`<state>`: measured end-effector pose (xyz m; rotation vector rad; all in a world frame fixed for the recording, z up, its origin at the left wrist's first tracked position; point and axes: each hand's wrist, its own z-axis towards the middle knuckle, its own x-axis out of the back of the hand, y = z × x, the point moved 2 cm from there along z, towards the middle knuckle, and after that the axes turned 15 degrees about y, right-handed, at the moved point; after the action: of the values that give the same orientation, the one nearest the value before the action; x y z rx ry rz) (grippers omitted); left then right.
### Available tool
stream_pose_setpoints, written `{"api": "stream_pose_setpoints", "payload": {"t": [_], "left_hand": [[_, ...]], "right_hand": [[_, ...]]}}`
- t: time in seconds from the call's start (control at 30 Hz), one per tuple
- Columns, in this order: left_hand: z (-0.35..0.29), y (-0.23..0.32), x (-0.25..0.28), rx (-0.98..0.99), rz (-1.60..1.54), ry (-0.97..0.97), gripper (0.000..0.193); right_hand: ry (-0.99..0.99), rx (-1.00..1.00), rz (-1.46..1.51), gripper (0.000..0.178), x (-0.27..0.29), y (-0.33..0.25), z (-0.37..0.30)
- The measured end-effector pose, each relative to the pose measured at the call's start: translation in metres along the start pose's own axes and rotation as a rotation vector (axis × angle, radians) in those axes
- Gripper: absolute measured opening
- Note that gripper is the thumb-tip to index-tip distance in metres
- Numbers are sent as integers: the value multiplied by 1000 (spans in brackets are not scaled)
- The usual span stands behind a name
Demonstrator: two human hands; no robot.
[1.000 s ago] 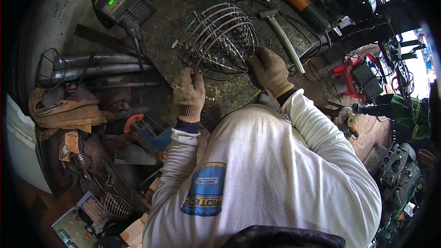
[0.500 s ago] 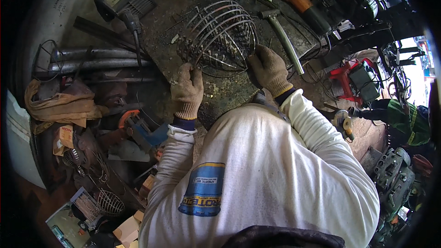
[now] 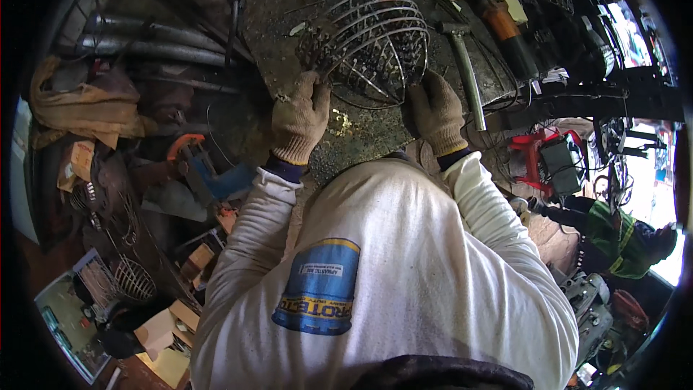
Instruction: The person constructs a metal cage-like structure by positioning curved metal rods onto a frame and welding them together using a welding torch.
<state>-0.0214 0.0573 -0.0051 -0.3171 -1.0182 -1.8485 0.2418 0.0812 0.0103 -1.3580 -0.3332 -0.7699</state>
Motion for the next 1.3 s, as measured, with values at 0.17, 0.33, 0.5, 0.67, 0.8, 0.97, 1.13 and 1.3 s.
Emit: {"api": "stream_pose_setpoints", "payload": {"t": [0.17,0.33,0.5,0.67,0.8,0.97,1.13,1.3], "left_hand": [[3,5,3,-45,22,32,20],[1,4,2,-97,36,94,19],[0,7,2,-16,54,30,20],[2,6,2,-4,65,18,21],[2,5,0,-7,84,6,23],[0,4,-2,75,74,-64,25],[-1,0,-4,-14,81,7,25],[2,7,1,34,66,-36,22]], "right_hand": [[61,60,10,35,-6,13,-2],[65,96,8,36,-8,16,-1],[55,29,39,39,-7,14,-1],[27,34,2,39,-3,6,0],[95,94,-2,35,-4,7,-2],[86,86,9,34,-7,13,-2],[55,26,1,34,-5,8,-3],[66,35,-18,32,-2,1,-3]]}}
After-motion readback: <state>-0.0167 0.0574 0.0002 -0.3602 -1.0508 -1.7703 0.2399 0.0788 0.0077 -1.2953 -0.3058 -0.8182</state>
